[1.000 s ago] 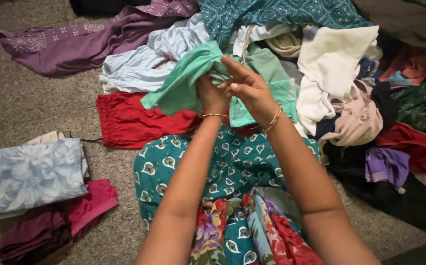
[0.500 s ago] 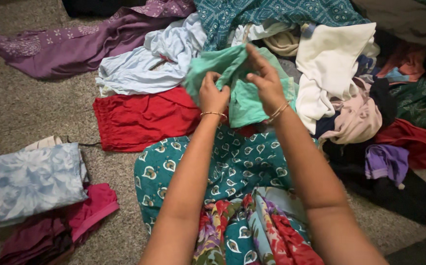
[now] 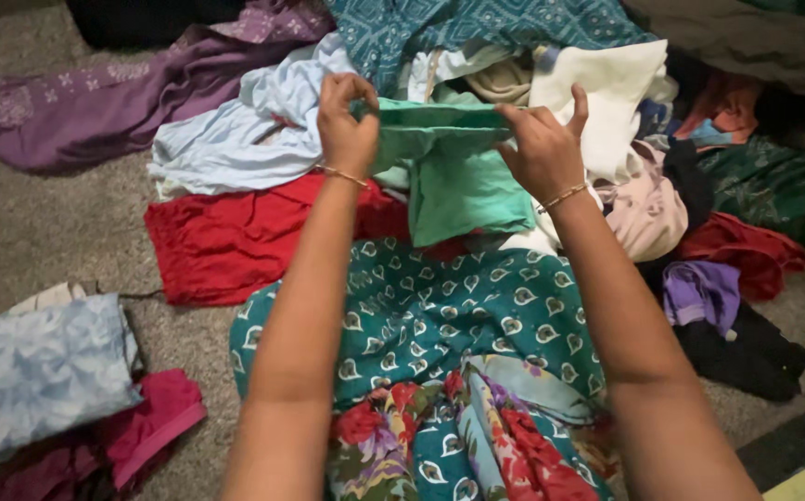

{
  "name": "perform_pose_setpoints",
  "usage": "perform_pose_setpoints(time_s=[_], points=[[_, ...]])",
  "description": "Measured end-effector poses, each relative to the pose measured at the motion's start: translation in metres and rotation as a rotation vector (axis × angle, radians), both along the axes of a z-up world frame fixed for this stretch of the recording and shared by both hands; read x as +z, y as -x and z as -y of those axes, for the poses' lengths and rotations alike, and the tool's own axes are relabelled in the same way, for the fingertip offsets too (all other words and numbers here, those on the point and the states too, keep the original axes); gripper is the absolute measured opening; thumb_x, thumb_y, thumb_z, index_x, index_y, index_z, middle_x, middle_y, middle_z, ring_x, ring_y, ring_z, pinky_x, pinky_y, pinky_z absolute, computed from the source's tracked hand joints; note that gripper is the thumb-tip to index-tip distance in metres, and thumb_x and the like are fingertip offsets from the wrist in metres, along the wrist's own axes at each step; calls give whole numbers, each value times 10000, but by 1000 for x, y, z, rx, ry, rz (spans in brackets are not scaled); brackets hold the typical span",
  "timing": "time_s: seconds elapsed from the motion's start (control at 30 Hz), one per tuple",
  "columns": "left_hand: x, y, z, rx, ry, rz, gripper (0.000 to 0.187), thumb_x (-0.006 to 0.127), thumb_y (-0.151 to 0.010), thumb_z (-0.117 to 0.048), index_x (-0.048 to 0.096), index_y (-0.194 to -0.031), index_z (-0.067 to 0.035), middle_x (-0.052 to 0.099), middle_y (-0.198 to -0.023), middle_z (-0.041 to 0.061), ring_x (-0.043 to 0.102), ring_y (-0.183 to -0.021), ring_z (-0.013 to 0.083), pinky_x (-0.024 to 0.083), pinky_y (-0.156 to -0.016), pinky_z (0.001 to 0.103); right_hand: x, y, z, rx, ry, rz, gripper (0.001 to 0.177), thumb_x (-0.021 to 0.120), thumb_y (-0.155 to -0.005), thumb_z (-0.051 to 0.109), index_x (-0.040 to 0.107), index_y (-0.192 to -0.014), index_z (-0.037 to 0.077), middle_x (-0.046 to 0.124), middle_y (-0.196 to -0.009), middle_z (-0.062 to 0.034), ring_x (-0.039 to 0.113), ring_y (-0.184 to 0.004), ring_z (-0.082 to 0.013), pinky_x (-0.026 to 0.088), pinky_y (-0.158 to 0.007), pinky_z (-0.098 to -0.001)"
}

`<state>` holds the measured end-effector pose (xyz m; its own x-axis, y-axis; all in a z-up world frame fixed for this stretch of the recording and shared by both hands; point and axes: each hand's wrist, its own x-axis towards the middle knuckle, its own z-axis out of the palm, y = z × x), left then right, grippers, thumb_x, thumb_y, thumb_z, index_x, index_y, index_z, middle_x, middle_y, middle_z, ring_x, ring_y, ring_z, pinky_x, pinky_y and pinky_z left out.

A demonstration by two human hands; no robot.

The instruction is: The person sorts through a pile of laundry on the floor, handling items like shirts and undergarments one at a time and smoothing them out.

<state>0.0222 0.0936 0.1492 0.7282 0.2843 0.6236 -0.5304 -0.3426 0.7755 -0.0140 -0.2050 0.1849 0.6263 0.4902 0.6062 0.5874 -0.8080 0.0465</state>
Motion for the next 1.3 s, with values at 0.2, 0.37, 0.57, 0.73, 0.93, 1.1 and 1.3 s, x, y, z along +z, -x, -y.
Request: perform_pose_setpoints(time_s=[0.2, 0.37, 0.57, 0.73, 0.93, 1.1, 1.3], points=[[58, 19, -26, -29, -408, 131, 345, 615, -713, 108, 801, -799, -169, 650, -1188, 56, 586, -1127, 283, 489, -956, 394, 46, -5, 7, 54, 106, 326, 108, 712, -1033, 86, 711, -1009, 191, 642, -898, 55, 680, -1023, -147, 258, -1231, -517], [64, 34, -43, 163, -709, 153, 115, 763, -775, -100, 765, -767, -214, 662, -1239, 13, 547, -1187, 283, 442, -919, 446, 69, -23, 16, 90, 184, 515, 144, 693, -987, 56, 728, -1024, 191, 680, -1099, 17, 662, -1113, -199, 334, -1113, -481], [66, 42, -60, 225, -928, -26, 274, 843, -733, -366, 759, -868, -142, 668, -1066, 35, 570, -1084, 286, 438, -831, 488, 63, -55, 8, -117, 143, 461, 175, 687, -908, 72, 721, -1037, 185, 612, -1105, -48, 590, -1091, -275, 446, -897, -437], [84, 49, -63, 404, -913, 334, 204, 804, -863, -235, 703, -965, -90, 671, -1057, 43, 639, -1070, 289, 527, -837, 434, 49, -81, -14, -175, -102, 268, 167, 694, -958, 90, 705, -1122, 122, 616, -1028, -88, 609, -957, -322, 472, -756, -423], [22, 76, 47, -30, -1095, 272, 48, 647, -858, -154, 610, -887, -146, 617, -853, 40, 648, -754, 211, 531, -628, 350, -44, -111, 0, -67, -1411, -1069, 233, 607, -983, 222, 610, -1200, 138, 620, -898, 10, 623, -765, -200, 517, -657, -404], [-110, 113, 160, -508, -1006, -135, 185, 527, -979, -186, 556, -1159, -152, 659, -924, 139, 717, -667, 342, 572, -541, 494, -192, -79, 43, -217, -1347, -796, 602, 767, -935, 142, 456, -1439, 35, 651, -1310, -90, 642, -1156, -229, 543, -978, -350], [-269, 105, 163, -680, -1289, -811, 328, 491, -1016, -230, 754, -1180, -124, 740, -1200, 170, 724, -1086, 334, 576, -905, 508, -287, -40, 78, -252, -1328, -708, 1000, 815, -755, -25, 208, -1544, 62, 541, -1412, -116, 574, -1235, -248, 481, -1030, -350]])
